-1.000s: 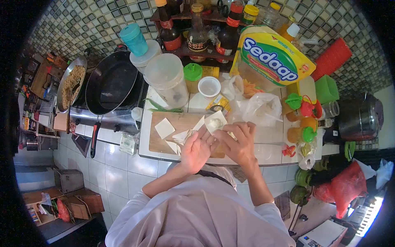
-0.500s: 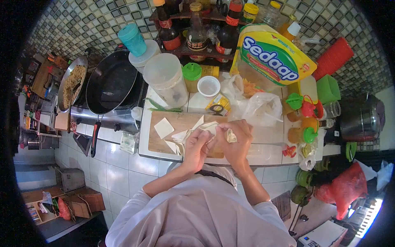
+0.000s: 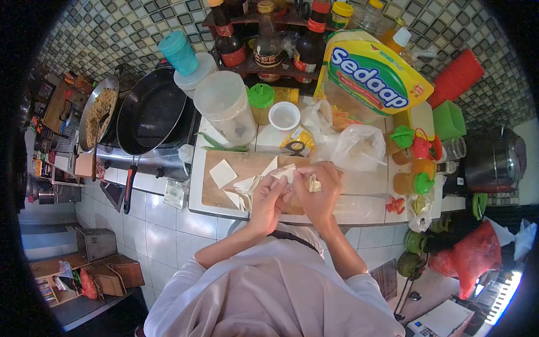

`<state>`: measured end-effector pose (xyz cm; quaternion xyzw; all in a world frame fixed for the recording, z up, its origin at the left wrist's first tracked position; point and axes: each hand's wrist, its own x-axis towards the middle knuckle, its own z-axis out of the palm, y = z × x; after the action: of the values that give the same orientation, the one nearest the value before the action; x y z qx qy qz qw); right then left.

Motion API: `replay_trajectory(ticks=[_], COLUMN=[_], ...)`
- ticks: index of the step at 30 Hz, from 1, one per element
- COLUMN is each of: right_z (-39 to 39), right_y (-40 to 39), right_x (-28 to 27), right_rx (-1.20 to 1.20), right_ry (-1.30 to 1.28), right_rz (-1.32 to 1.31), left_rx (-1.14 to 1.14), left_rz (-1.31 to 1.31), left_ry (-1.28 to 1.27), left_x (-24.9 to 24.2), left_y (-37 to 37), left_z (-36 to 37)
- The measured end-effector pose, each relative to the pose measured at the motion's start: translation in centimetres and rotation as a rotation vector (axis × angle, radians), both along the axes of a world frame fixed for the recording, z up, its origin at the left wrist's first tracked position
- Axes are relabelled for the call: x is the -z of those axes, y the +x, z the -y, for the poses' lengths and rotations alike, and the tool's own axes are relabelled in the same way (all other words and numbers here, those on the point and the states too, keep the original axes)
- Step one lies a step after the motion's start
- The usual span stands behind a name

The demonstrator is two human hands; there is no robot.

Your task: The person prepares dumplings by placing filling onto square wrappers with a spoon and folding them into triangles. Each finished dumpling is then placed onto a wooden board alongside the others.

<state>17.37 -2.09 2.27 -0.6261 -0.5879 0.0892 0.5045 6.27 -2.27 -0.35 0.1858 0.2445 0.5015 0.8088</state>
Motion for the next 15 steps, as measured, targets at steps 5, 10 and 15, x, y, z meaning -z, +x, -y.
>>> replay_trajectory(ticks=[5,10,15], right_z=[-0.1,-0.3,-0.2], right_y=[0.1,0.0,0.5], right_x=[0.2,-0.5,0.2], right_rx=[-0.018,-0.019,-0.138], right_ry=[0.001,-0.064,-0.109], right_rz=[-0.002,-0.110,-0.147], left_rx=[-0.015,0.006,0.025], left_rz=[-0.076,-0.170,-0.289], left_ry=[0.043,-0.011,0.014], left_x=[-0.3,-0.2,-0.6], left_y=[-0.2,-0.6,-1.0], left_z=[-0.1,-0.3,-0.6])
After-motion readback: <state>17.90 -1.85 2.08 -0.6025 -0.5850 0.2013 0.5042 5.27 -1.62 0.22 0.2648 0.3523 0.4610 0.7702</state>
